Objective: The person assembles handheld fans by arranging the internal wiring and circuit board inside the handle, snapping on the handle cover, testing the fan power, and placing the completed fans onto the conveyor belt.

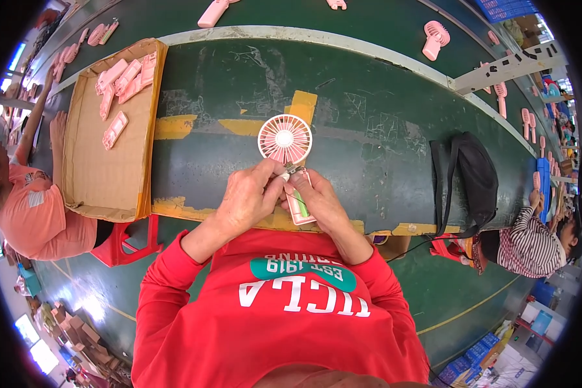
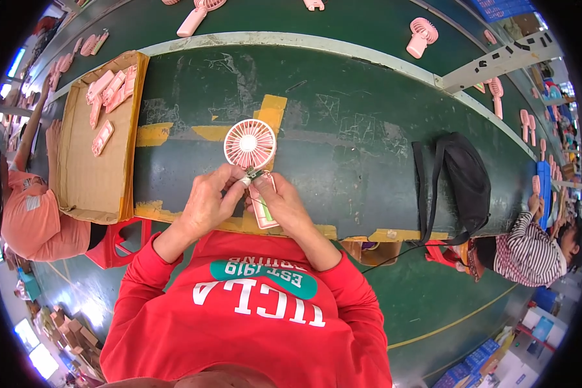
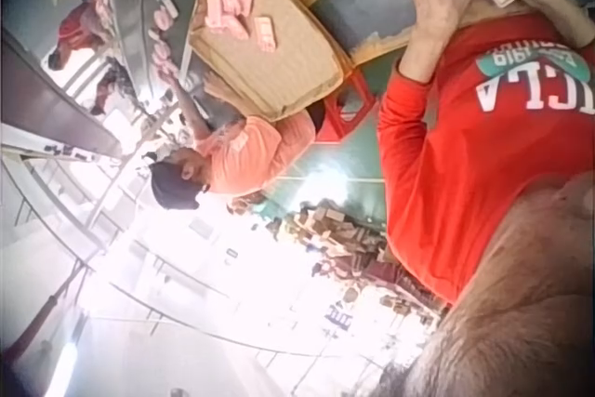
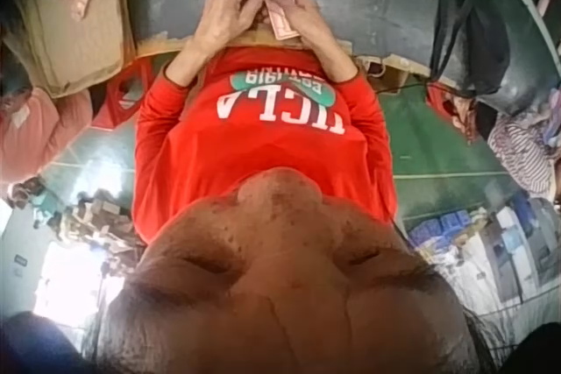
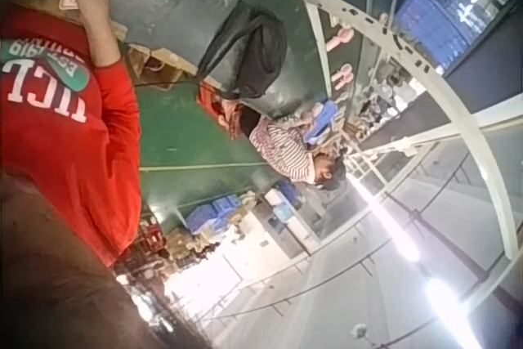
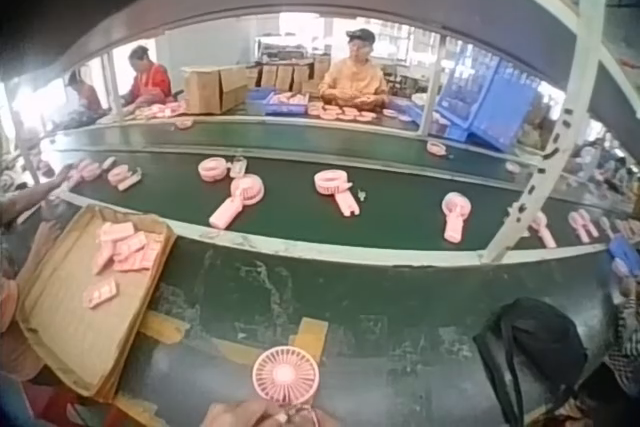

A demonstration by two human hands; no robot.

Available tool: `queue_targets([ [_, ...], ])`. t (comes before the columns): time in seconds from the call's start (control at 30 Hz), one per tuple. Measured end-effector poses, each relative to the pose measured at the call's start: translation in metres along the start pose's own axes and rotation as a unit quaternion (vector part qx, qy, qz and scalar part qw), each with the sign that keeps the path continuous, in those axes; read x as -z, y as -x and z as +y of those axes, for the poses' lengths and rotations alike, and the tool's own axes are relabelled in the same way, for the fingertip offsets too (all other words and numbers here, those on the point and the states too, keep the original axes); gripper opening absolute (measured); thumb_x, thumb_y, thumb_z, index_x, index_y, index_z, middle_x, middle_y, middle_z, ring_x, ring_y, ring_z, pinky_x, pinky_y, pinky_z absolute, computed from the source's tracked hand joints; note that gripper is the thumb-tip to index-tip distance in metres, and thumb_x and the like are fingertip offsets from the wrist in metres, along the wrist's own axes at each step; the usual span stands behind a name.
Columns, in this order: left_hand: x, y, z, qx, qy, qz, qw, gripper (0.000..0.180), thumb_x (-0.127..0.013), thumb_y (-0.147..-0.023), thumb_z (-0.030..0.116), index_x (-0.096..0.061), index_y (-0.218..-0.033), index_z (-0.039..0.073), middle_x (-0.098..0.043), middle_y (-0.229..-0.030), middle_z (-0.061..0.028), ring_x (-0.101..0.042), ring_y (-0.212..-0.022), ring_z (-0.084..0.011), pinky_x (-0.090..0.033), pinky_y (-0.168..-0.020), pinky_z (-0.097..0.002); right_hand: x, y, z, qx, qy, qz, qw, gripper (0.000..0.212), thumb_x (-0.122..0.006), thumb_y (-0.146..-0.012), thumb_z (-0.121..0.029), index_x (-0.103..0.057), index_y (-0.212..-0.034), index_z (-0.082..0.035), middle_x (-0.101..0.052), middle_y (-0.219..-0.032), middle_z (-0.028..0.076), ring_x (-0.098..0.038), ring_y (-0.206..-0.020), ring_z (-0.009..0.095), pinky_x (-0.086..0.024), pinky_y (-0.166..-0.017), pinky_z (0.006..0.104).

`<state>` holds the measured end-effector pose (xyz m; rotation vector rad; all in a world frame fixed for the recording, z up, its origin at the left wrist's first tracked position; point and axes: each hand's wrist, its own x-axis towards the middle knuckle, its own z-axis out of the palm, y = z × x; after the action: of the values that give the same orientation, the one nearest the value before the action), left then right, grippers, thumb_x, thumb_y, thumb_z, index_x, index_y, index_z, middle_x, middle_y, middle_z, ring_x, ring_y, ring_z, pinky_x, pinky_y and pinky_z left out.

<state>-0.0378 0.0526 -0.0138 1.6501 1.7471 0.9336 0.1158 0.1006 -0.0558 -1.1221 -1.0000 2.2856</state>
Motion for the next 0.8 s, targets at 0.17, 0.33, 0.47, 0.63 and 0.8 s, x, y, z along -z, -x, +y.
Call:
queue_targets([
  [0.17, 0.004, 0.002, -0.008, 0.021, 0.028, -0.019, 0.999, 0.009, -0.056, -0.083, 0.001, -0.052, -0.090, -0.002, -0.062, -0.075, -0.0167, -0.064, -0.068, -0.0314, -0.049, -0.058, -0.0342, 0.009, 0.003, -0.003, -0.019, -0.079, -0.048, 0.996, 0.038, -0.039, -0.097, -0.031, -0.049, -0.111, 0.002, -0.061, -0.097, 0.013, -0.064, -0.081, 0.019, -0.054, -0.068, 0.0272],
  [0.33, -0.003, 0.004, -0.011, 0.010, 0.041, -0.020, 0.999, 0.008, -0.055, -0.084, 0.000, -0.050, -0.089, -0.002, -0.061, -0.075, -0.0170, -0.064, -0.067, -0.0313, -0.048, -0.058, -0.0339, 0.008, 0.000, -0.005, -0.047, -0.117, -0.020, 0.992, 0.046, -0.036, -0.097, -0.037, -0.048, -0.115, 0.004, -0.061, -0.101, 0.016, -0.064, -0.085, 0.023, -0.054, -0.072, 0.0311],
  [0.47, -0.008, 0.006, -0.014, 0.041, 0.064, -0.024, 0.997, 0.007, -0.054, -0.084, 0.000, -0.048, -0.088, -0.002, -0.060, -0.074, -0.0166, -0.064, -0.067, -0.0290, -0.049, -0.058, -0.0335, 0.007, -0.001, -0.006, -0.046, -0.103, -0.008, 0.994, 0.044, -0.039, -0.097, -0.035, -0.049, -0.113, 0.004, -0.061, -0.099, 0.015, -0.064, -0.083, 0.023, -0.053, -0.072, 0.0310],
  [0.63, -0.016, 0.009, -0.021, 0.045, 0.057, -0.016, 0.997, 0.007, -0.053, -0.085, 0.000, -0.047, -0.088, -0.002, -0.060, -0.072, -0.0158, -0.064, -0.066, -0.0270, -0.049, -0.057, -0.0334, 0.010, -0.002, 0.001, -0.026, -0.098, 0.009, 0.995, 0.036, -0.041, -0.096, -0.027, -0.051, -0.110, 0.004, -0.062, -0.096, 0.014, -0.064, -0.080, 0.021, -0.053, -0.070, 0.0299],
  [0.8, -0.018, 0.009, -0.021, 0.042, 0.049, -0.015, 0.998, 0.007, -0.054, -0.085, 0.001, -0.047, -0.088, -0.001, -0.059, -0.072, -0.0157, -0.064, -0.065, -0.0270, -0.048, -0.056, -0.0334, 0.010, -0.002, 0.003, -0.026, -0.109, 0.006, 0.994, 0.034, -0.041, -0.096, -0.025, -0.051, -0.111, 0.004, -0.062, -0.098, 0.013, -0.063, -0.083, 0.019, -0.052, -0.072, 0.0288],
])
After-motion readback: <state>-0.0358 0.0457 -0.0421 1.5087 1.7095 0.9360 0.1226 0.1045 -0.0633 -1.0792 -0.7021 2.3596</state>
